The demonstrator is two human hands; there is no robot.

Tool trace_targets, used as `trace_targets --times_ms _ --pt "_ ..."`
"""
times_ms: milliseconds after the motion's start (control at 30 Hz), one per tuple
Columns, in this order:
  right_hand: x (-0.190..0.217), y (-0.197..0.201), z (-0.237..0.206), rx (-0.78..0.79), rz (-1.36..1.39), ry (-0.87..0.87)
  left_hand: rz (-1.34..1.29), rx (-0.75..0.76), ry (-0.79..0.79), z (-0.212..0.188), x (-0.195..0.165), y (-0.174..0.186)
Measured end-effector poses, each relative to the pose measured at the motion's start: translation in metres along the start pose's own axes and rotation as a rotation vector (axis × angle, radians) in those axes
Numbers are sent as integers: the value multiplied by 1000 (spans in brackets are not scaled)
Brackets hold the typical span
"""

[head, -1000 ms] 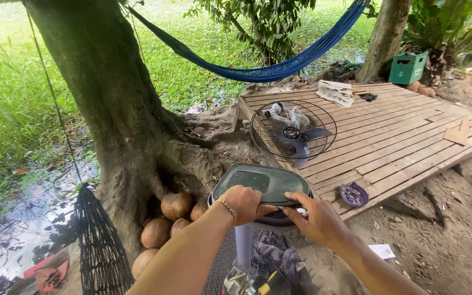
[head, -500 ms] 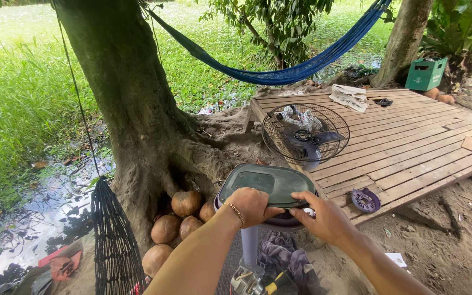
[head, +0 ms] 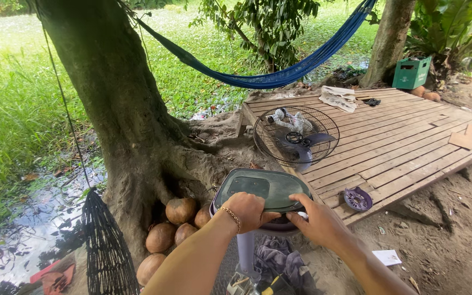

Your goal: The person uses a screwdriver to loosen and tighten screws on the lid of a purple and grey appliance, then uses a white plastic tool to pry and adjust the lid's edge. The appliance is placed on a small stool outdoors near a tree and a wooden deck.

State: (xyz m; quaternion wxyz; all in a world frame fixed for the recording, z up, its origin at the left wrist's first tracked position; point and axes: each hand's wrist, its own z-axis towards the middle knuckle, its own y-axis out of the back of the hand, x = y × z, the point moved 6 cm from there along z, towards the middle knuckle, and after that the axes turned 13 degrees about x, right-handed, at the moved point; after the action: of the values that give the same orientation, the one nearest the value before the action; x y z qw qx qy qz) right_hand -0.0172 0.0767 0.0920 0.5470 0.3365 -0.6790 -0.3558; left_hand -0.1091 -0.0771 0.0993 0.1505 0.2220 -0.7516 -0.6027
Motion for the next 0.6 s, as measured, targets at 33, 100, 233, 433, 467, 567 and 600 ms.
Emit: trace_targets --times_ms 33,100,233,433,467,567,600 --pt "2 4 -3 -28 2 62 4 4 -1 1 -1 0" --pt "-2 5 -7 13 63 24 9 12 2 3 -3 0" --pt "-16 0 -21 116 354 -77 -8 1 -4 6 -5 1" --pt "-42 -16 -35 -186 691 -74 -33 -18 -3 6 1 4" --pt "-46 -21 -36 -231 760 -52 -36 -18 2 5 3 5" --pt "-54 -36 -40 -302 819 -46 -38 15 44 1 8 5" --pt "-56 -40 -42 -313 787 -73 -38 22 49 -1 8 4"
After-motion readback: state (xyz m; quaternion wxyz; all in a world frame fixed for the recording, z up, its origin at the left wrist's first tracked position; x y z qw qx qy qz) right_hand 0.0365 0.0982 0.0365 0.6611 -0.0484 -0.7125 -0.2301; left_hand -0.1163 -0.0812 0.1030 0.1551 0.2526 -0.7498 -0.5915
